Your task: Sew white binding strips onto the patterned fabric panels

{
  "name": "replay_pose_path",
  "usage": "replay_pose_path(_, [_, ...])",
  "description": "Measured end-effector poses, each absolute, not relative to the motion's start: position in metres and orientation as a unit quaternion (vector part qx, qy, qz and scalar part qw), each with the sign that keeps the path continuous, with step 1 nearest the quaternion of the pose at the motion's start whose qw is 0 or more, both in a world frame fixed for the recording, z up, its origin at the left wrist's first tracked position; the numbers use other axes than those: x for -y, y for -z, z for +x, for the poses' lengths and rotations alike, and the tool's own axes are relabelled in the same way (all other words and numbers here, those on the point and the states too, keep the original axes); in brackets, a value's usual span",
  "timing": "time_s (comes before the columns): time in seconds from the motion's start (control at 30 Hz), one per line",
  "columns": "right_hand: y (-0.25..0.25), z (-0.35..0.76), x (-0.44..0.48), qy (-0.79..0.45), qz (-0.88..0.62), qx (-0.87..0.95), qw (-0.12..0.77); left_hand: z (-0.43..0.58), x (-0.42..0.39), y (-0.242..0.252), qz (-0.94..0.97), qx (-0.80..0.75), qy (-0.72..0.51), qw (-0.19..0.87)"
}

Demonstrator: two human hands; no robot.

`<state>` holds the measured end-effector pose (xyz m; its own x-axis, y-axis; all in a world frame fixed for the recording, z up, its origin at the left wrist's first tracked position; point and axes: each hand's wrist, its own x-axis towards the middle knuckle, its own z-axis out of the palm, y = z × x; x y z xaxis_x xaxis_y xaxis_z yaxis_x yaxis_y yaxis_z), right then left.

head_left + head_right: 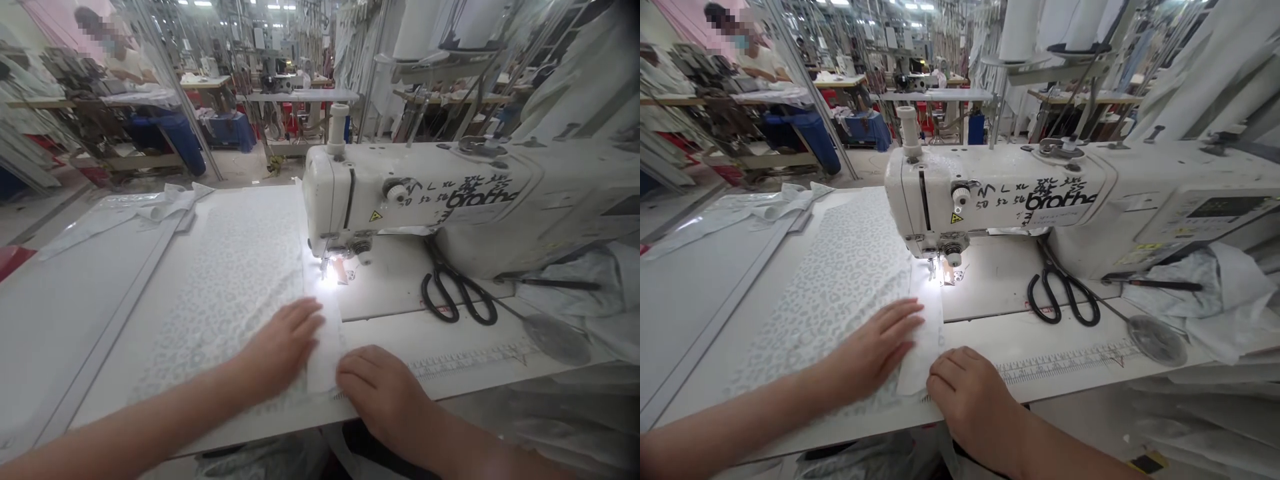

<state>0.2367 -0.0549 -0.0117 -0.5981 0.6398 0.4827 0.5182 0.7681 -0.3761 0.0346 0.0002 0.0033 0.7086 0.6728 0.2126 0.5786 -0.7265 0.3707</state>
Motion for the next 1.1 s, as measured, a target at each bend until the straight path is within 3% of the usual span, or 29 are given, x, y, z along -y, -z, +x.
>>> replay_pose_path(0.2, [0.009, 0.236, 0.023, -0.079, -0.335, 0.881, 0.323, 0.039, 0.018, -0.002, 0.873, -0.337, -0.240, 0.256])
replay_pose_path(0.47, [0.013, 0.238, -0.015, -0.059, -0.340, 0.884, 0.317, 0.028, -0.032, 0.000, 0.914, -0.305, -0.153, 0.217])
replay_pose_path(0.87, [0.016, 0.243, -0.051, -0.026, -0.372, 0.893, 0.253, 0.023, -0.088, -0.002, 0.934, -0.283, -0.150, 0.160])
replay_pose_path(1.1, [0.018, 0.242, -0.053, -0.017, -0.394, 0.881, 0.260, 0.023, -0.102, -0.005, 0.929, -0.293, -0.159, 0.162])
